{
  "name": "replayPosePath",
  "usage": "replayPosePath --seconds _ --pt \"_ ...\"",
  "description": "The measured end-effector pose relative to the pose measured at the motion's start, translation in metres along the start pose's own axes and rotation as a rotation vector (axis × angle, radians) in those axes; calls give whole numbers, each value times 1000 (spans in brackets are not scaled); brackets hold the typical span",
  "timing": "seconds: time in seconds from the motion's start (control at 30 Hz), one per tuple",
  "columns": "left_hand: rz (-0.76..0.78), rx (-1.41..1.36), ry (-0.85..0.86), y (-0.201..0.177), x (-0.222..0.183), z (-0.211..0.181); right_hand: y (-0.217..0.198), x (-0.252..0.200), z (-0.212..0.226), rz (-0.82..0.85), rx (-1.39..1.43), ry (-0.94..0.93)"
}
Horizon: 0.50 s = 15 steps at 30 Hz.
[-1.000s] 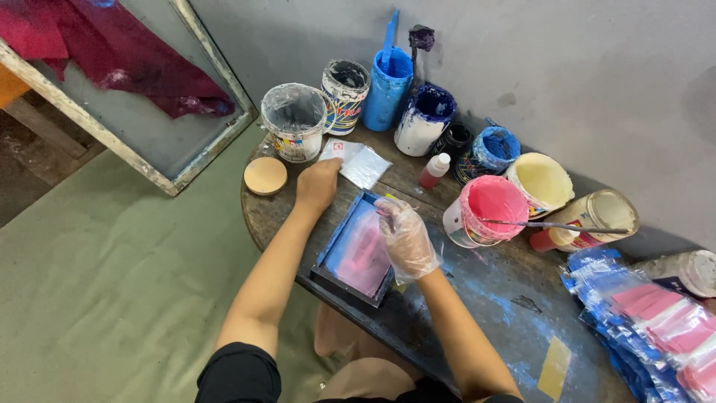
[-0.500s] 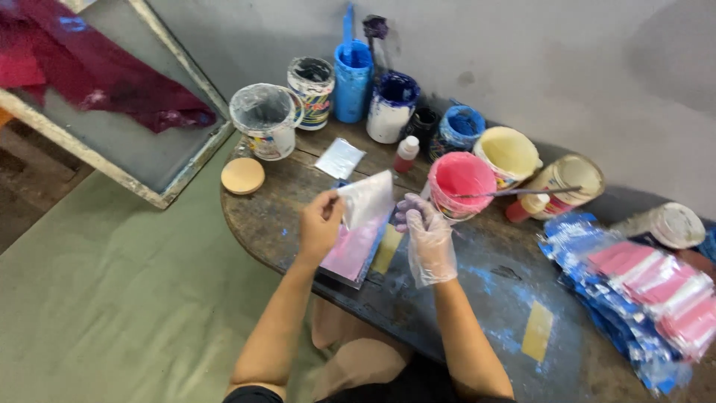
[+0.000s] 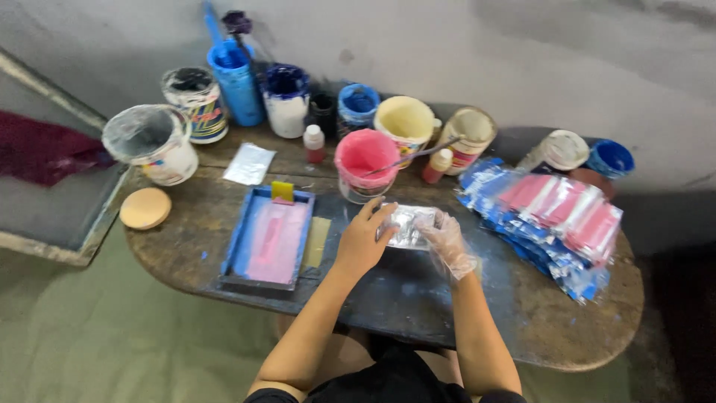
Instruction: Preparing and mixing ink for screen printing, including applying ink to a screen and stirring ink in a container.
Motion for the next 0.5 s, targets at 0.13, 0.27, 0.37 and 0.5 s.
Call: replayPosePath --seconds 0.13,0.27,0.37,0.5 --pt "18 265 94 23 18 -26 -25 -13 52 -40 -86 -33" --pt "-55 355 198 38 32 -35 -29 -27 104 -94 -16 -50" --pt "53 151 94 50 40 -20 -30 -29 92 -130 11 1" --pt "253 -147 -76 78 48 10 -33 -22 29 -278 244 126"
Point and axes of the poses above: each hand's wrist, its own x-axis towards the middle knuckle, its own y-axis out of the palm, z = x × y, the point moved 10 cm from there along x, towards the middle knuckle, and after that the axes turned 5 degrees about z, right-handed, at the moved point
